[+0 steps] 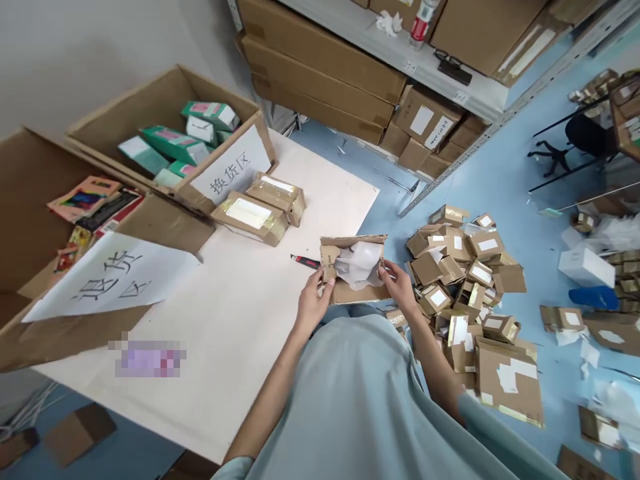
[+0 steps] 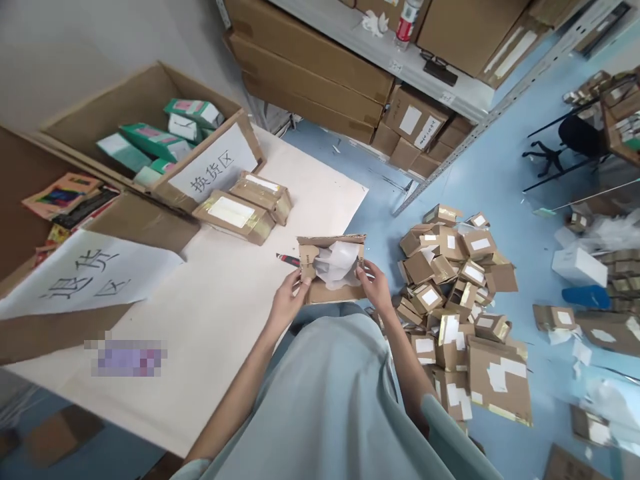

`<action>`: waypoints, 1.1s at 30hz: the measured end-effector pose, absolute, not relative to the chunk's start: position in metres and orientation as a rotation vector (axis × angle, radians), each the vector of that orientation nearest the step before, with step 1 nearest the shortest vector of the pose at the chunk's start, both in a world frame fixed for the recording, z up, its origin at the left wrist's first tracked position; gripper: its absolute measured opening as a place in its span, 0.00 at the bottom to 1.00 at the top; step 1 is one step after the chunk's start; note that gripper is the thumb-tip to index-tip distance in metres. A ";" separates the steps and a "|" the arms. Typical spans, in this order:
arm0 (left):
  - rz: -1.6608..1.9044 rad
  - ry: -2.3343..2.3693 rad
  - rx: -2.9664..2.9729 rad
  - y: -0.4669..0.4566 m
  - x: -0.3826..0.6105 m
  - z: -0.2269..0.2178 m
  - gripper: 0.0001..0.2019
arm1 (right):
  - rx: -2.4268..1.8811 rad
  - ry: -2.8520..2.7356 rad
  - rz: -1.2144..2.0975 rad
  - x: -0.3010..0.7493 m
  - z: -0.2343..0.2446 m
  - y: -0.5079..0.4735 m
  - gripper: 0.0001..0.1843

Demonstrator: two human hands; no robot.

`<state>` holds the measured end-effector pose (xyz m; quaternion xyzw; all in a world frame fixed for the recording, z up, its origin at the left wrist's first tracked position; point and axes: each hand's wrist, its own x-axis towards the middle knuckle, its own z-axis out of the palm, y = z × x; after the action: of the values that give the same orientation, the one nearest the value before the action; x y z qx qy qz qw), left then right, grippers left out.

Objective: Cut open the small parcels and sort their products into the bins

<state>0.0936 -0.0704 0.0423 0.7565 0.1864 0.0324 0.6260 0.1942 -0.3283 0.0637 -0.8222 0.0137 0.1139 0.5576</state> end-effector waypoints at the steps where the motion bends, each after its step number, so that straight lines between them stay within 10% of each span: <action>1: 0.042 0.403 1.757 -0.083 0.107 0.040 0.28 | -1.934 0.061 0.249 0.202 0.061 -0.341 0.40; 16: -0.227 0.252 1.977 -0.230 0.335 0.017 0.29 | -1.938 0.439 0.032 0.331 0.006 -0.506 0.52; 33: -0.108 0.822 1.644 -0.165 0.243 -0.012 0.31 | -1.849 -0.025 0.686 0.387 -0.034 -0.393 0.34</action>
<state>0.2426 -0.1652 -0.0120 0.7105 0.3556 -0.0465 0.6054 0.3867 -0.3935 -0.0336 -0.7817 -0.0107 0.2902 0.5520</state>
